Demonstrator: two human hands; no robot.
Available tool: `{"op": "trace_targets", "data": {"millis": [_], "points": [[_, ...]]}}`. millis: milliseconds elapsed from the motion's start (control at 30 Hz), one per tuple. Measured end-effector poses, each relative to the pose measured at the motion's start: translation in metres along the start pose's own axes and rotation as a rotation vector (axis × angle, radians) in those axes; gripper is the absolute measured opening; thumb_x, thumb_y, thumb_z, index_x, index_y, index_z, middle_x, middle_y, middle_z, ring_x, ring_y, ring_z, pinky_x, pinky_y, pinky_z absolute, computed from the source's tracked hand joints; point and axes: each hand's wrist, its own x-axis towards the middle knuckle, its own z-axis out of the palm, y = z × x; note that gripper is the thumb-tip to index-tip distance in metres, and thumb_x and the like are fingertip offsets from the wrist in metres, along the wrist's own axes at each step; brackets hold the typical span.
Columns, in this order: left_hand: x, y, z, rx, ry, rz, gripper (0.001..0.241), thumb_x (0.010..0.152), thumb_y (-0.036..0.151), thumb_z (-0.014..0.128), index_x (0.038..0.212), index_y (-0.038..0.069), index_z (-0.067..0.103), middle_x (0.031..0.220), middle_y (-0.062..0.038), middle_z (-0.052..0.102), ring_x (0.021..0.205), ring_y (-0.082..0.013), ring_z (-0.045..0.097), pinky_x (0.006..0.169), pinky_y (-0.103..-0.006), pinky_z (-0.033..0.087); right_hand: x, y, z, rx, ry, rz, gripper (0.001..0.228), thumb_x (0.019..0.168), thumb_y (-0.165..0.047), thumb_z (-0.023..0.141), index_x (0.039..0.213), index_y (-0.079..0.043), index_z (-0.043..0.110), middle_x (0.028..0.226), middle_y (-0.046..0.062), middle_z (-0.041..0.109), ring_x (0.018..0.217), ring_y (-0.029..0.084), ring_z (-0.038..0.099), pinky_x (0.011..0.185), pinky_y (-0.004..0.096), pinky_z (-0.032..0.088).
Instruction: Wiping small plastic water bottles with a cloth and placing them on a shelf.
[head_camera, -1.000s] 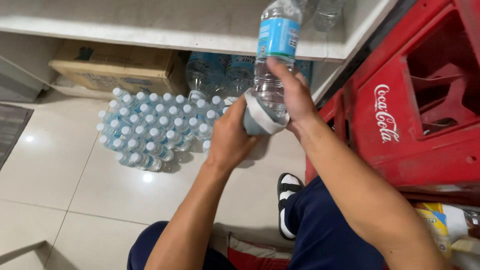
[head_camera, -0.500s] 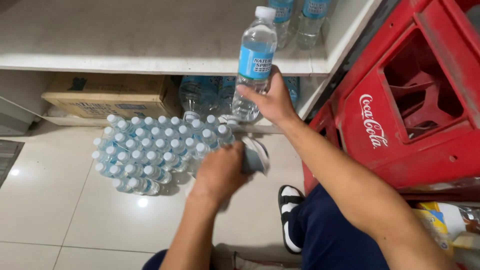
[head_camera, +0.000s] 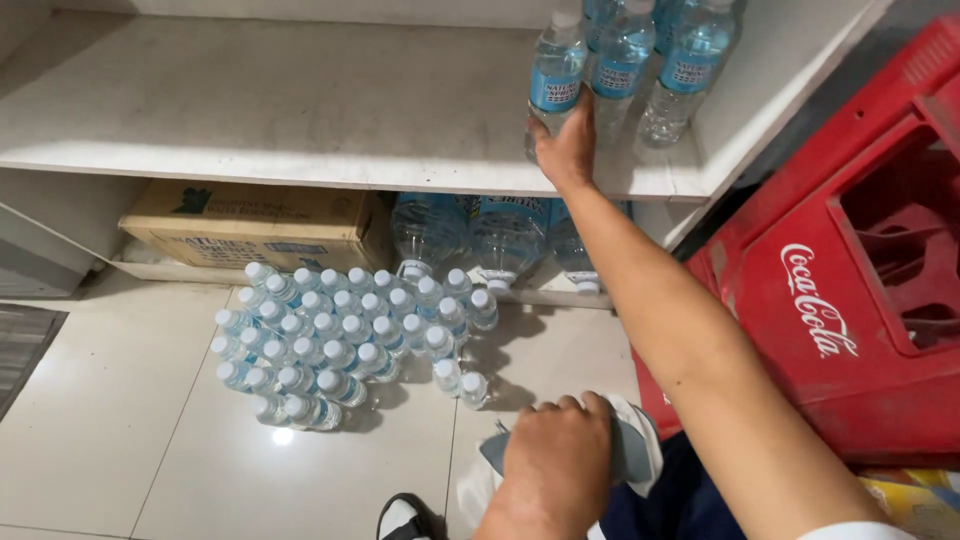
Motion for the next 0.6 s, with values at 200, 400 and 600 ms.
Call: {"op": "trace_targets", "data": {"millis": [200, 400, 600], "points": [[0.024, 0.001, 0.045, 0.017, 0.016, -0.006, 0.052, 0.085, 0.019, 0.071, 0.127, -0.006, 0.056, 0.107, -0.022, 0.069, 0.098, -0.0367, 0.069, 0.084, -0.0483, 0.053, 0.016, 0.009, 0.021, -0.019, -0.041, -0.002, 0.088, 0.089, -0.02, 0.087, 0.15, 0.002, 0.027, 0.147, 0.026, 0.046, 0.135, 0.042, 0.05, 0.113, 0.046, 0.042], [0.009, -0.004, 0.059, 0.017, 0.061, -0.005, 0.045, 0.096, 0.019, 0.062, 0.133, -0.006, 0.056, 0.104, -0.024, 0.07, 0.09, -0.0398, 0.07, 0.079, -0.054, 0.053, -0.026, 0.014, 0.01, -0.155, -0.163, 0.158, 0.09, 0.088, -0.024, 0.085, 0.151, 0.003, 0.026, 0.15, 0.027, 0.04, 0.139, 0.043, 0.045, 0.118, 0.048, 0.039], [-0.023, -0.021, 0.126, 0.277, 0.731, 0.05, 0.026, 0.088, 0.019, 0.066, 0.107, 0.004, 0.073, 0.058, -0.012, 0.065, 0.05, -0.0274, 0.065, 0.044, -0.0489, 0.049, -0.068, -0.019, -0.038, -0.461, -0.45, -0.14, 0.079, 0.091, -0.043, 0.075, 0.155, -0.014, 0.038, 0.163, 0.024, 0.021, 0.15, 0.049, 0.025, 0.12, 0.057, 0.032]]}}
